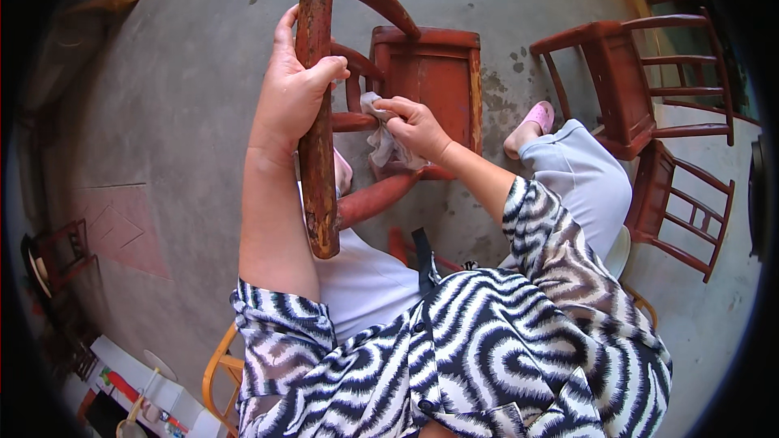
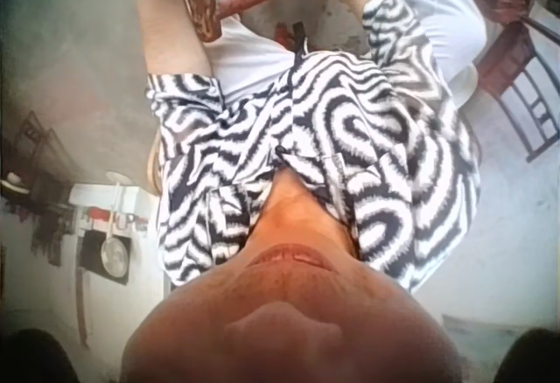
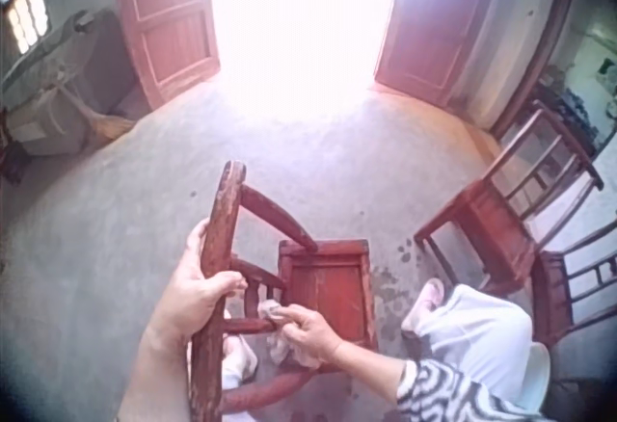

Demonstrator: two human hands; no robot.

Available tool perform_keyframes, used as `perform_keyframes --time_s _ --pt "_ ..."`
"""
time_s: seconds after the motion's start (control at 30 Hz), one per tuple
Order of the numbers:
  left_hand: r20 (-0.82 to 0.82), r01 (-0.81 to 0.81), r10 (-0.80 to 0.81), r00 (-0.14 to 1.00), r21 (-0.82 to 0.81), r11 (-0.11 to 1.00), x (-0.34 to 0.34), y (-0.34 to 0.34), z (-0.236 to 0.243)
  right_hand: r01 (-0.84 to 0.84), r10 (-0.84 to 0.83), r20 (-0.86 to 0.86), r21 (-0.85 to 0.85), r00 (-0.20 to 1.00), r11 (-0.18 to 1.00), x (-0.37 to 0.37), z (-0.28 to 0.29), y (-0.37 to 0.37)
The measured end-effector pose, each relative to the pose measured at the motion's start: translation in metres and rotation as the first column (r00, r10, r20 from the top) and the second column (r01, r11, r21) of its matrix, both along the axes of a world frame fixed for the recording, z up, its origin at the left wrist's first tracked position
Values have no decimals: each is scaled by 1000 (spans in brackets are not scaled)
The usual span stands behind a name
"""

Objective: Wring out a cloth in a bucket of water and use it to wipe down a small wooden chair.

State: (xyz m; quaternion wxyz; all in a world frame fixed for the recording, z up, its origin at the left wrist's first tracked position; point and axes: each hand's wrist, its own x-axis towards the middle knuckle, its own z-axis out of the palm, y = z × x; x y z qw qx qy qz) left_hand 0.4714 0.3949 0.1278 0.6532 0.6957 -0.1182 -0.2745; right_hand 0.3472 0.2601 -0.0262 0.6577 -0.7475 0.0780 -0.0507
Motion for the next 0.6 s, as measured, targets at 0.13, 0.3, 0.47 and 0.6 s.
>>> perform_keyframes --time_s 0.13,0.3,0.47,0.6 --pt "-4 -1 1 1000 14 1000 1 2 -3 -94 62 -81 -492 995 865 0 12 -19" --pt "36 5 -5 999 20 1000 6 -2 2 220 -173 -412 69 895 973 -16 -3 -28" --pt "1 -3 3 1000 2 1000 4 3 -4 -105 138 -3 -663 990 741 6 24 -9" --pt "2 3 -3 1000 -6 1000 3 1 -3 -176 226 44 -491 973 853 9 15 -20"
